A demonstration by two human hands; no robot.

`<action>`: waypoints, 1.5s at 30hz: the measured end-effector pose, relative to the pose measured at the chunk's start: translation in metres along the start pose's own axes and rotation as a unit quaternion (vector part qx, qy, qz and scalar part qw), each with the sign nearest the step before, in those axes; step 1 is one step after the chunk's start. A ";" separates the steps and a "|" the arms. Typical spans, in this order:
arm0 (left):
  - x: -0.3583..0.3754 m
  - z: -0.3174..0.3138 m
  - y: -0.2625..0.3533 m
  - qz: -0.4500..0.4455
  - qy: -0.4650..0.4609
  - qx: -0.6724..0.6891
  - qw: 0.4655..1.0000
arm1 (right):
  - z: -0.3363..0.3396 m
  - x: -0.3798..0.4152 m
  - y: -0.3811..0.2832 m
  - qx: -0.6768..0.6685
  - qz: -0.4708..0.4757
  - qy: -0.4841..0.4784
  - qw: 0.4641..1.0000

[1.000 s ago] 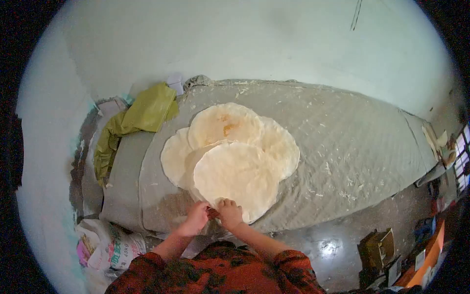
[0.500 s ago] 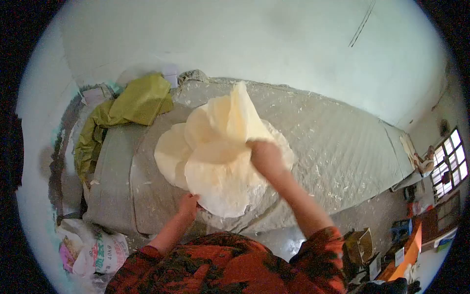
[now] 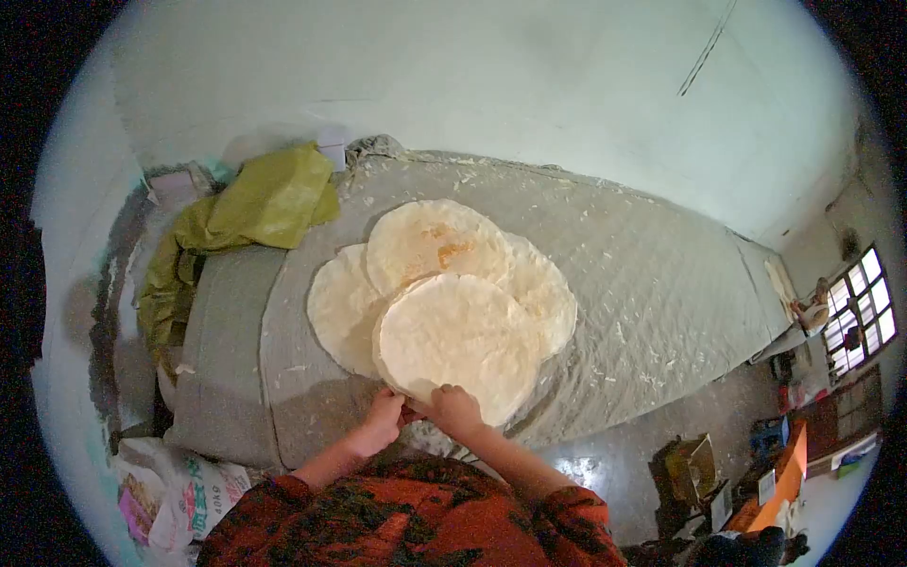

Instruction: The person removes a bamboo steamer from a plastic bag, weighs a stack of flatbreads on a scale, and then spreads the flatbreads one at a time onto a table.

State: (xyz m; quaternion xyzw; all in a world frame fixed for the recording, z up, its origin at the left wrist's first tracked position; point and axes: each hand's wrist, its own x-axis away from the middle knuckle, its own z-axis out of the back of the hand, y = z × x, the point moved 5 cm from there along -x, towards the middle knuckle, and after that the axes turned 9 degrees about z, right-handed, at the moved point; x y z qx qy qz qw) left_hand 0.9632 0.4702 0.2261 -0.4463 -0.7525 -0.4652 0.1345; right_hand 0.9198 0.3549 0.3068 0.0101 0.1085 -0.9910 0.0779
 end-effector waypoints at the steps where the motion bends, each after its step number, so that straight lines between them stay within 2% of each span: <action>1: 0.002 -0.006 0.005 -0.013 -0.035 0.003 0.999 | -0.001 0.005 -0.007 0.003 0.000 0.000 1.000; 3: -0.004 -0.008 0.003 -0.004 -0.029 0.027 0.999 | 0.015 0.012 -0.019 0.004 0.003 0.168 0.986; 4: -0.007 -0.007 0.000 0.010 -0.021 0.049 0.999 | 0.015 0.009 -0.014 0.008 0.003 0.167 0.986; 5: -0.006 -0.011 0.003 0.030 -0.062 0.023 0.997 | 0.005 0.005 0.002 -0.022 -0.064 0.077 0.995; 6: 0.001 -0.018 0.012 0.030 -0.064 0.026 0.997 | 0.002 0.003 0.016 -0.052 -0.130 -0.014 0.990; 8: 0.012 -0.033 0.029 0.029 -0.088 0.092 0.991 | 0.012 -0.020 0.059 -0.002 -0.185 -0.108 0.977; 10: -0.003 -0.022 0.040 0.009 -0.099 0.066 0.993 | 0.065 -0.056 0.125 -0.023 -0.230 -0.050 0.972; 11: -0.018 -0.009 0.046 -0.020 -0.078 0.074 0.994 | 0.108 -0.079 0.146 0.032 -0.181 -0.033 0.982; 12: -0.029 0.002 0.054 -0.050 -0.056 0.084 0.994 | 0.154 -0.097 0.170 0.010 -0.179 0.028 0.983; 13: -0.038 0.007 0.066 -0.050 -0.061 0.085 0.993 | 0.205 -0.116 0.179 0.043 -0.212 0.058 0.975; 14: -0.047 0.012 0.082 -0.054 -0.043 0.086 0.994 | 0.251 -0.133 0.187 0.080 -0.194 0.109 0.972; 16: -0.067 0.020 0.107 -0.062 -0.028 0.093 0.993 | 0.332 -0.155 0.166 0.147 -0.171 0.141 0.964; 17: -0.079 0.024 0.115 -0.071 -0.020 0.099 0.992 | 0.355 -0.164 0.162 0.163 -0.145 0.166 0.962; 19: -0.097 0.027 0.130 -0.075 -0.005 0.113 0.991 | 0.382 -0.171 0.116 0.177 -0.170 0.178 0.953; 22: -0.127 0.030 0.139 -0.086 -0.016 0.124 0.988 | 0.342 -0.183 0.120 0.163 -0.156 0.209 0.952; 24: -0.154 0.035 0.136 -0.083 -0.013 0.110 0.990 | 0.290 -0.195 0.097 0.182 -0.151 0.148 0.960; 25: -0.162 0.038 0.138 -0.079 -0.012 0.090 0.993 | 0.244 -0.200 0.117 0.176 -0.059 0.213 0.959; 27: -0.151 0.028 0.147 -0.068 0.026 0.102 0.992 | 0.159 -0.216 0.128 0.131 0.006 0.233 0.964; 30: -0.151 0.019 0.150 -0.045 0.077 0.111 0.990 | 0.035 -0.220 0.143 0.086 -0.012 0.137 0.987; 31: -0.148 0.010 0.155 -0.057 0.031 0.089 0.994 | 0.009 -0.220 0.143 0.082 -0.044 0.042 0.995; 32: -0.148 0.006 0.155 -0.066 -0.016 0.064 0.996 | -0.002 -0.216 0.136 0.056 -0.047 0.019 0.997; 34: -0.154 0.009 0.148 -0.055 -0.003 0.083 0.995 | -0.009 -0.216 0.132 0.076 -0.031 0.036 0.996; 37: -0.150 0.003 0.152 -0.055 0.032 0.096 0.993 | 0.018 -0.219 0.127 0.040 -0.029 0.025 0.998; 41: -0.146 -0.016 0.163 -0.056 -0.007 0.113 0.992 | 0.021 -0.214 0.114 0.013 0.001 0.022 1.000; 43: -0.150 -0.019 0.166 -0.060 -0.015 0.122 0.991 | 0.034 -0.209 0.089 -0.017 0.066 0.078 0.995; 44: -0.153 -0.019 0.165 -0.050 -0.030 0.124 0.990 | 0.028 -0.206 0.087 -0.017 0.066 0.075 0.995; 45: -0.155 -0.019 0.164 -0.042 -0.046 0.126 0.990 | 0.028 -0.201 0.087 -0.007 0.058 0.147 0.987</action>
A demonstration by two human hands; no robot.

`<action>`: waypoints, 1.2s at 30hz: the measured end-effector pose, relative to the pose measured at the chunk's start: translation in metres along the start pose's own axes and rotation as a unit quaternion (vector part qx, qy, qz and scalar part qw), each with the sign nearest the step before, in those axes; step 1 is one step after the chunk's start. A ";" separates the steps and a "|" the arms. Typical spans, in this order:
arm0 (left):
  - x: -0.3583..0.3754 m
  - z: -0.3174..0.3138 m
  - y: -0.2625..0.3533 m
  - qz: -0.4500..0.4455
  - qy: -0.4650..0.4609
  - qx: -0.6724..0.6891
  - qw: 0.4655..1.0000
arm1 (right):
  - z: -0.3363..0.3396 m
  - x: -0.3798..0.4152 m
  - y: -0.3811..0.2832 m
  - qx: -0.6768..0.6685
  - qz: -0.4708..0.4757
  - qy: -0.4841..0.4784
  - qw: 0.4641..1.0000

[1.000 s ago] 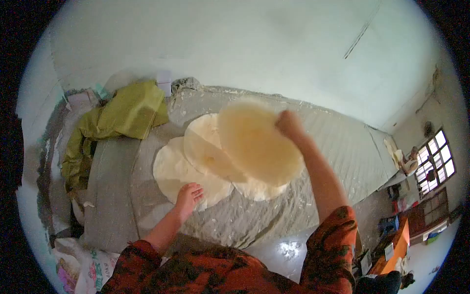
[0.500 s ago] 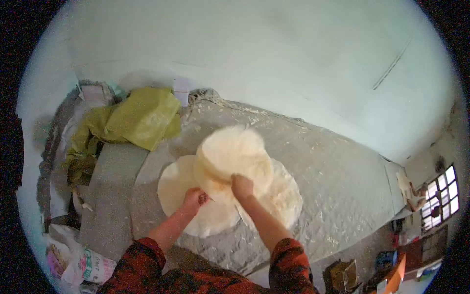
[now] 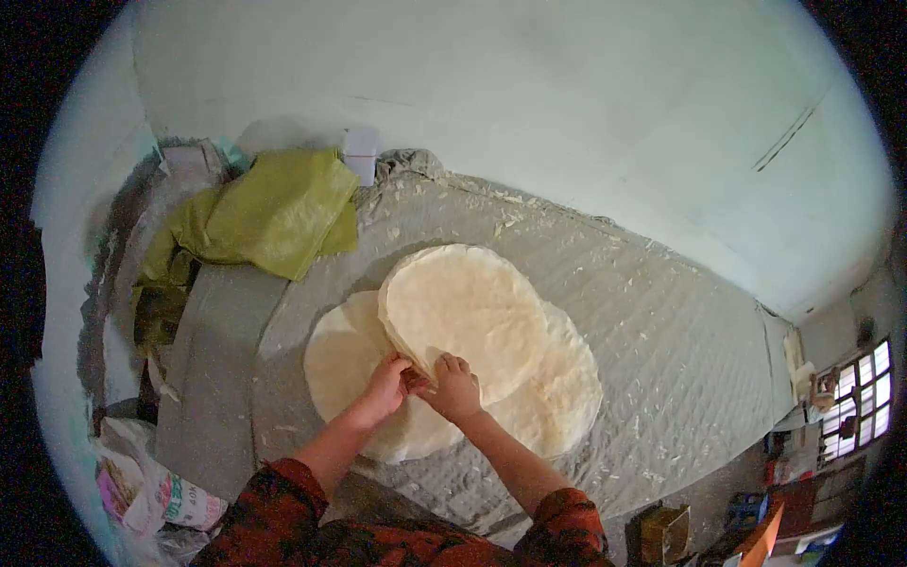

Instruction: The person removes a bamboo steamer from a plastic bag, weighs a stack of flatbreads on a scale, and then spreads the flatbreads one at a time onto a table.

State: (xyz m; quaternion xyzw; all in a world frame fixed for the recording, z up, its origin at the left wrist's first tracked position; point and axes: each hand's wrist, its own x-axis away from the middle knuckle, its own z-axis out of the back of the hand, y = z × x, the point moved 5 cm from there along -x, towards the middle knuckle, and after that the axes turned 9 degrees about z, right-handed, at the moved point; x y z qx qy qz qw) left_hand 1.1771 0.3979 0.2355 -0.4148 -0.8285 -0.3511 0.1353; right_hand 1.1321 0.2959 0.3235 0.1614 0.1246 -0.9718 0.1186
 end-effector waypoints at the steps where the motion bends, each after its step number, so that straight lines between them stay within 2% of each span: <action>1: 0.000 0.001 -0.001 0.001 0.001 0.000 1.000 | 0.003 0.003 0.001 0.015 -0.005 0.073 0.997; 2: 0.000 0.001 -0.001 -0.001 -0.017 0.022 1.000 | -0.003 0.002 0.011 0.015 -0.006 0.073 0.997; 3: 0.000 -0.001 -0.002 -0.002 -0.035 0.042 0.999 | -0.020 0.002 0.043 -0.032 -0.116 -0.011 0.993; 4: -0.001 -0.001 -0.001 0.002 -0.036 0.041 0.999 | -0.034 0.004 0.076 -0.077 -0.224 -0.096 0.967; 5: 0.000 0.010 0.007 -0.062 0.091 -0.034 0.993 | -0.031 -0.016 0.110 -0.028 -0.235 -0.149 0.960; 6: 0.007 0.020 0.015 -0.124 0.213 -0.112 0.963 | -0.008 -0.044 0.133 0.033 -0.200 -0.117 0.972; 7: 0.007 0.023 0.015 -0.123 0.212 -0.116 0.963 | 0.032 -0.072 0.146 0.050 -0.166 -0.088 0.981; 8: 0.004 0.026 0.012 -0.090 0.196 -0.061 0.974 | 0.078 -0.101 0.150 0.059 -0.195 -0.072 0.976; 9: -0.002 0.027 0.009 -0.057 0.180 -0.005 0.982 | 0.124 -0.121 0.138 0.028 -0.185 -0.028 0.982; 10: -0.007 0.029 0.008 -0.056 0.178 -0.003 0.982 | 0.163 -0.137 0.126 0.064 -0.147 -0.004 0.987; 11: -0.013 0.030 0.006 -0.046 0.171 -0.035 0.984 | 0.190 -0.147 0.114 0.099 -0.108 0.020 0.989; 12: -0.020 0.029 0.004 -0.037 0.163 -0.065 0.984 | 0.202 -0.147 0.102 0.103 -0.107 0.020 0.989; 14: -0.032 0.034 0.006 -0.027 0.163 -0.090 0.982 | 0.214 -0.140 0.077 0.200 -0.086 0.028 0.976; 15: -0.038 0.036 0.005 -0.016 0.167 -0.117 0.979 | 0.204 -0.129 0.067 0.188 -0.072 0.039 0.979; 16: -0.049 0.039 -0.003 -0.018 0.167 -0.113 0.979 | 0.183 -0.112 0.067 0.137 -0.033 0.097 0.985; 17: -0.057 0.048 -0.006 -0.104 0.222 -0.163 0.956 | 0.151 -0.094 0.071 0.132 -0.021 0.112 0.985; 18: -0.057 0.051 -0.005 -0.189 0.276 -0.213 0.918 | 0.118 -0.078 0.072 0.120 -0.016 0.084 0.989; 19: -0.057 0.050 -0.006 -0.190 0.279 -0.214 0.917 | 0.081 -0.059 0.077 0.073 0.001 0.099 0.992; 21: -0.052 0.050 -0.007 -0.163 0.329 -0.231 0.901 | 0.009 -0.026 0.087 0.087 -0.055 -0.058 0.993; 22: -0.043 0.043 0.001 -0.166 0.332 -0.234 0.899 | -0.017 -0.009 0.087 0.068 -0.076 -0.077 0.992; 23: -0.033 0.029 0.007 -0.120 0.272 -0.187 0.936 | -0.033 0.000 0.087 0.049 -0.096 -0.096 0.989; 24: -0.031 0.019 0.009 -0.074 0.211 -0.137 0.965 | -0.032 -0.003 0.085 0.045 -0.096 -0.094 0.990; 26: -0.038 0.015 0.015 -0.060 0.223 -0.139 0.963 | -0.027 -0.003 0.087 0.021 -0.144 -0.069 0.987; 31: -0.054 0.008 0.023 -0.016 0.239 -0.145 0.960 | -0.016 -0.002 0.109 -0.056 -0.155 -0.018 0.986; 33: -0.055 0.012 0.026 -0.028 0.313 -0.205 0.927 | -0.018 -0.001 0.117 -0.073 -0.167 -0.003 0.983; 34: -0.057 0.013 0.024 -0.027 0.314 -0.205 0.927 | -0.020 0.001 0.120 -0.074 -0.167 -0.004 0.983; 36: -0.052 0.010 0.037 -0.174 0.372 -0.383 0.828 | -0.021 0.003 0.125 -0.088 -0.198 0.007 0.976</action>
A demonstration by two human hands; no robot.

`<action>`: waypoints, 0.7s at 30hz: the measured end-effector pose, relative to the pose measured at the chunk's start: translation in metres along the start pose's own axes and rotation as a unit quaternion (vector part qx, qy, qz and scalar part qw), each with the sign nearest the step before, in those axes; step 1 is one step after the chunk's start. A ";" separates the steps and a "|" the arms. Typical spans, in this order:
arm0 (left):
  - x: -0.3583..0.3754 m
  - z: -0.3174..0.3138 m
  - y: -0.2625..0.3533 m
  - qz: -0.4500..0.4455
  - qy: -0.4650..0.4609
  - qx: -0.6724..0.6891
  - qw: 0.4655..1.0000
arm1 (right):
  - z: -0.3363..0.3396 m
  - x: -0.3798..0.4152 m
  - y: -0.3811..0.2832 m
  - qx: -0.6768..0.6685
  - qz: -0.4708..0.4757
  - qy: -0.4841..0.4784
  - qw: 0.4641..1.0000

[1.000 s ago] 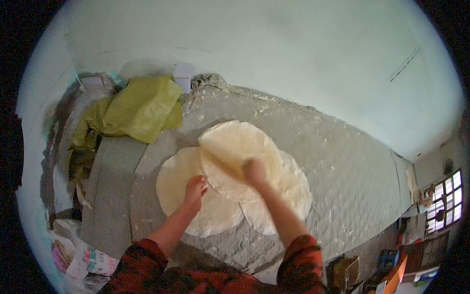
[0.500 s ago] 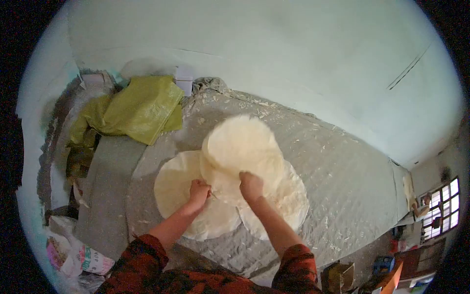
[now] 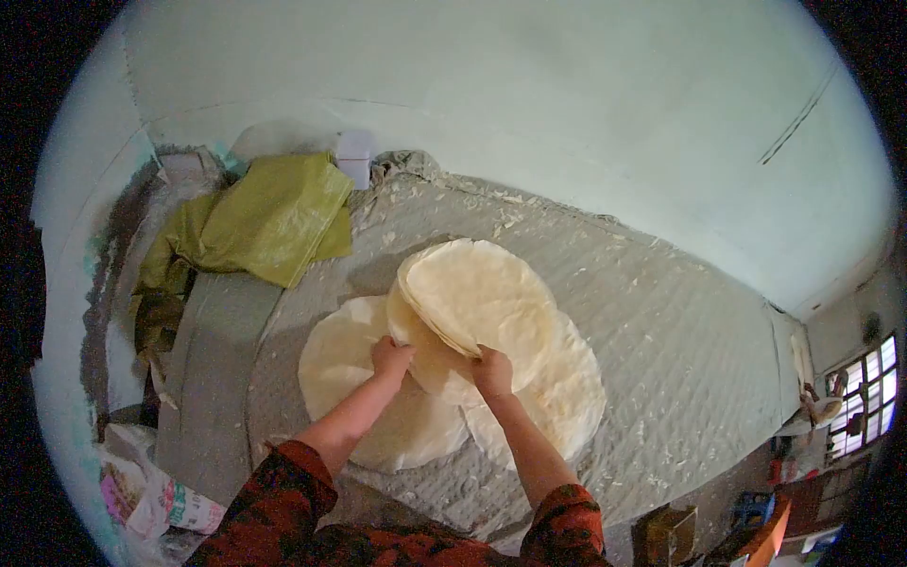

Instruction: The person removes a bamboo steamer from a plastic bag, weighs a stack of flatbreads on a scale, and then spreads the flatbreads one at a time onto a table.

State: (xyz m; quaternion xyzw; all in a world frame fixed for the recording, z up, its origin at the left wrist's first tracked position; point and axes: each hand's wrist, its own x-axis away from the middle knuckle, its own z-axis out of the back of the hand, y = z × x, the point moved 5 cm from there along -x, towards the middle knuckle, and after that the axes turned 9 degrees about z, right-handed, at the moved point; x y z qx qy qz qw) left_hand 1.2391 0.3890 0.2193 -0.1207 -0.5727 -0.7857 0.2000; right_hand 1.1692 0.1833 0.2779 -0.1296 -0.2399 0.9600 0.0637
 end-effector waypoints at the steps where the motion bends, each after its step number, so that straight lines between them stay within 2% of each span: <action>1: -0.001 -0.001 -0.002 -0.001 0.001 -0.002 1.000 | 0.000 0.000 0.001 -0.002 -0.001 0.001 1.000; 3: 0.009 0.003 0.016 -0.069 0.027 -0.094 0.993 | 0.002 0.001 0.003 -0.020 -0.006 0.006 1.000; 4: 0.010 0.000 0.016 -0.069 0.027 -0.095 0.993 | 0.002 0.001 0.004 -0.020 -0.007 0.006 1.000; 6: 0.010 -0.006 0.017 -0.097 -0.010 0.005 0.995 | 0.002 0.001 0.007 -0.017 -0.018 0.006 1.000; 7: 0.009 -0.008 0.017 -0.097 -0.010 0.005 0.995 | 0.000 0.001 0.008 -0.017 -0.018 0.006 1.000; 9: 0.003 -0.013 0.005 -0.005 0.025 0.069 0.997 | -0.003 0.002 0.013 -0.056 -0.022 0.025 0.998; 10: 0.000 -0.016 0.003 -0.006 0.021 0.068 0.997 | -0.002 0.002 0.016 -0.054 -0.025 0.027 0.998; 12: -0.006 -0.024 -0.010 0.097 -0.062 0.262 0.958 | 0.002 -0.009 0.009 0.000 0.020 -0.012 1.000; 13: -0.004 -0.025 -0.009 0.098 -0.066 0.260 0.958 | 0.011 -0.016 0.008 0.023 0.012 -0.019 0.999; 15: 0.015 -0.007 0.029 -0.066 -0.034 0.182 0.980 | 0.052 -0.031 -0.007 0.056 -0.007 -0.002 0.998; 17: 0.045 0.013 0.038 -0.033 -0.079 0.210 0.974 | 0.115 -0.032 -0.055 0.096 0.042 0.033 0.994; 19: 0.069 0.044 0.015 0.035 -0.111 0.236 0.965 | 0.156 -0.015 -0.087 0.079 0.093 0.055 0.991; 21: 0.109 0.086 -0.012 0.002 -0.158 0.306 0.939 | 0.176 0.016 -0.112 0.069 0.088 0.031 0.993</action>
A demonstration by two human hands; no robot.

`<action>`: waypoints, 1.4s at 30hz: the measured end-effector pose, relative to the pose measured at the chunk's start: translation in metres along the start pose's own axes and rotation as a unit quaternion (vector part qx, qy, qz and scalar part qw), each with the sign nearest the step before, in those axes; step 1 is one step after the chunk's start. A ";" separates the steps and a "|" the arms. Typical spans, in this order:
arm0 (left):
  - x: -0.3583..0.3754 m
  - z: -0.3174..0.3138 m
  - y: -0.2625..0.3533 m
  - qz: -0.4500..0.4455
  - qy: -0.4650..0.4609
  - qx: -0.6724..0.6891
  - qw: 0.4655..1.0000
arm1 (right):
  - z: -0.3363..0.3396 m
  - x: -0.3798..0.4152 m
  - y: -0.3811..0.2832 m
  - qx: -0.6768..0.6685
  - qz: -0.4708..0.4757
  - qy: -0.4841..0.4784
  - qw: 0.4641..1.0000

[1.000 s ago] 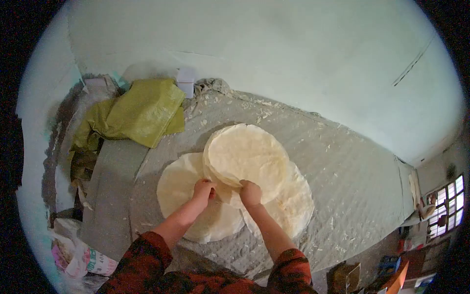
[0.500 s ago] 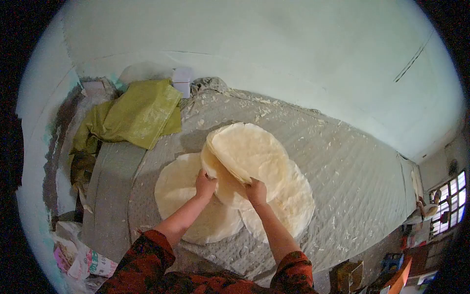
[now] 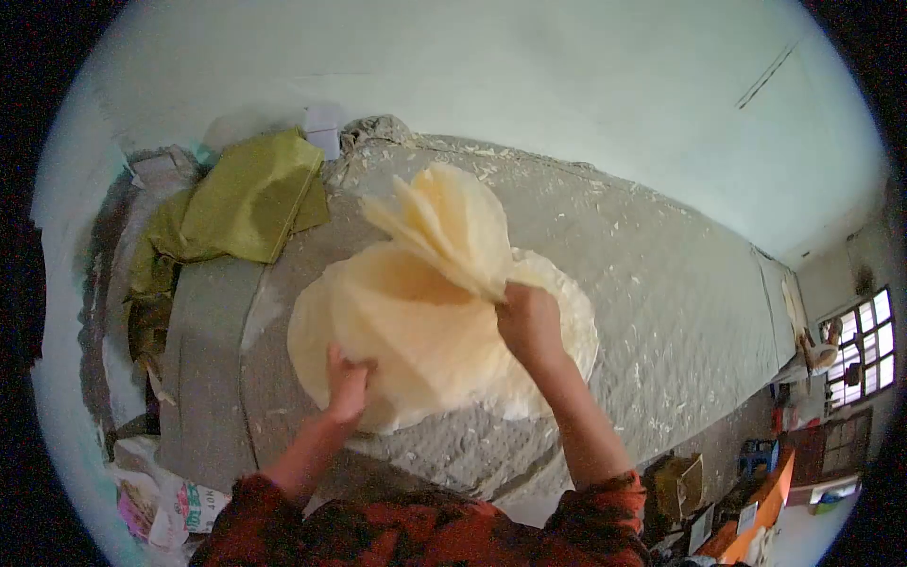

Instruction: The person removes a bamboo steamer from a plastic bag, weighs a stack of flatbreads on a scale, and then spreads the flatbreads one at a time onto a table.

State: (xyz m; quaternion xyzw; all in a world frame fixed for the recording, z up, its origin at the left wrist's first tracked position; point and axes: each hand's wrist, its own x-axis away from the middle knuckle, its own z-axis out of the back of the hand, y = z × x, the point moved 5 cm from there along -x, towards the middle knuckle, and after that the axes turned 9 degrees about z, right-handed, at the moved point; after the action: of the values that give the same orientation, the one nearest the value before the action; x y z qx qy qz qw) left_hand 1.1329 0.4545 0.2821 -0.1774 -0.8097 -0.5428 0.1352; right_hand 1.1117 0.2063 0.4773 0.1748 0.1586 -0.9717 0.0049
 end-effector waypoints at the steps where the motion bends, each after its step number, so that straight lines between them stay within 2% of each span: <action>1: 0.012 0.029 -0.022 0.030 0.030 -0.008 0.999 | 0.001 0.014 -0.012 -0.007 0.008 -0.008 1.000; 3: 0.033 0.065 -0.039 0.064 0.067 -0.018 0.996 | -0.019 0.039 -0.035 -0.035 0.027 -0.052 0.998; 5: 0.053 0.080 -0.042 0.169 0.040 -0.066 0.983 | -0.061 0.052 -0.042 -0.045 0.032 -0.122 0.991; 6: 0.056 0.085 -0.040 0.166 0.041 -0.064 0.983 | -0.082 0.054 -0.040 -0.035 0.029 -0.164 0.985; 8: 0.051 0.090 -0.034 0.067 0.063 -0.217 0.972 | -0.117 0.040 -0.016 -0.071 -0.001 -0.180 0.981; 9: 0.045 0.094 -0.042 0.064 0.061 -0.214 0.973 | -0.122 0.019 -0.002 -0.027 0.026 -0.189 0.981; 10: 0.037 0.102 -0.049 0.017 0.083 -0.251 0.964 | -0.117 -0.008 0.010 0.016 0.051 -0.199 0.979; 11: 0.034 0.107 -0.054 -0.029 0.104 -0.288 0.952 | -0.088 -0.037 0.009 0.059 -0.004 -0.211 0.976; 12: 0.033 0.109 -0.058 -0.029 0.102 -0.286 0.952 | -0.062 -0.063 0.013 0.037 0.006 -0.132 0.991; 14: 0.032 0.111 -0.061 -0.024 0.094 -0.233 0.967 | 0.018 -0.098 -0.027 0.081 -0.029 -0.154 0.984; 16: 0.041 0.110 -0.054 -0.057 0.125 -0.253 0.958 | 0.069 -0.114 -0.054 0.155 0.123 -0.039 0.979; 18: 0.050 0.107 -0.043 -0.088 0.158 -0.272 0.945 | 0.096 -0.103 -0.094 0.184 0.117 -0.024 0.976; 19: 0.051 0.105 -0.049 -0.006 0.114 -0.190 0.975 | 0.099 -0.092 -0.108 0.208 0.110 -0.008 0.972; 20: 0.053 0.102 -0.056 0.075 0.069 -0.105 0.989 | 0.087 -0.080 -0.111 0.227 0.102 -0.032 0.968; 21: 0.055 0.102 -0.058 0.075 0.070 -0.102 0.989 | 0.069 -0.065 -0.109 0.246 0.093 -0.053 0.963; 22: 0.056 0.102 -0.062 0.084 0.065 -0.069 0.992 | 0.041 -0.045 -0.104 0.269 0.124 -0.064 0.953; 23: 0.056 0.102 -0.067 0.092 0.061 -0.035 0.993 | 0.016 -0.021 -0.105 0.234 0.141 -0.051 0.961; 25: 0.052 0.105 -0.074 0.105 0.046 -0.026 0.993 | -0.052 0.031 -0.094 0.148 0.109 -0.052 0.982; 26: 0.050 0.105 -0.077 0.115 0.033 -0.021 0.993 | -0.088 0.057 -0.091 0.120 0.128 -0.061 0.983; 28: 0.047 0.108 -0.075 0.117 0.046 -0.056 0.991 | -0.155 0.104 -0.080 0.090 0.106 -0.123 0.983; 30: 0.046 0.108 -0.071 0.114 0.059 -0.094 0.987 | -0.195 0.134 -0.076 0.089 0.078 -0.175 0.978; 37: 0.045 0.107 -0.065 0.060 0.068 -0.119 0.989 | -0.191 0.135 -0.084 0.071 0.068 -0.172 0.980; 39: 0.041 0.108 -0.060 -0.033 0.079 -0.175 0.981 | -0.193 0.135 -0.081 0.068 0.077 -0.164 0.981; 40: 0.041 0.110 -0.063 -0.037 0.081 -0.175 0.981 | -0.197 0.136 -0.079 0.075 0.079 -0.172 0.979; 42: 0.054 0.101 -0.049 0.078 0.047 -0.149 0.985 | -0.197 0.133 -0.079 0.081 0.082 -0.174 0.978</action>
State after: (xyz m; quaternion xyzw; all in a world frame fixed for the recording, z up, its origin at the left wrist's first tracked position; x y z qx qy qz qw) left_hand 1.0608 0.5388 0.2255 -0.2325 -0.6964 -0.6526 0.1875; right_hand 1.0482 0.3481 0.2809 0.0151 0.0613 -0.9931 0.0984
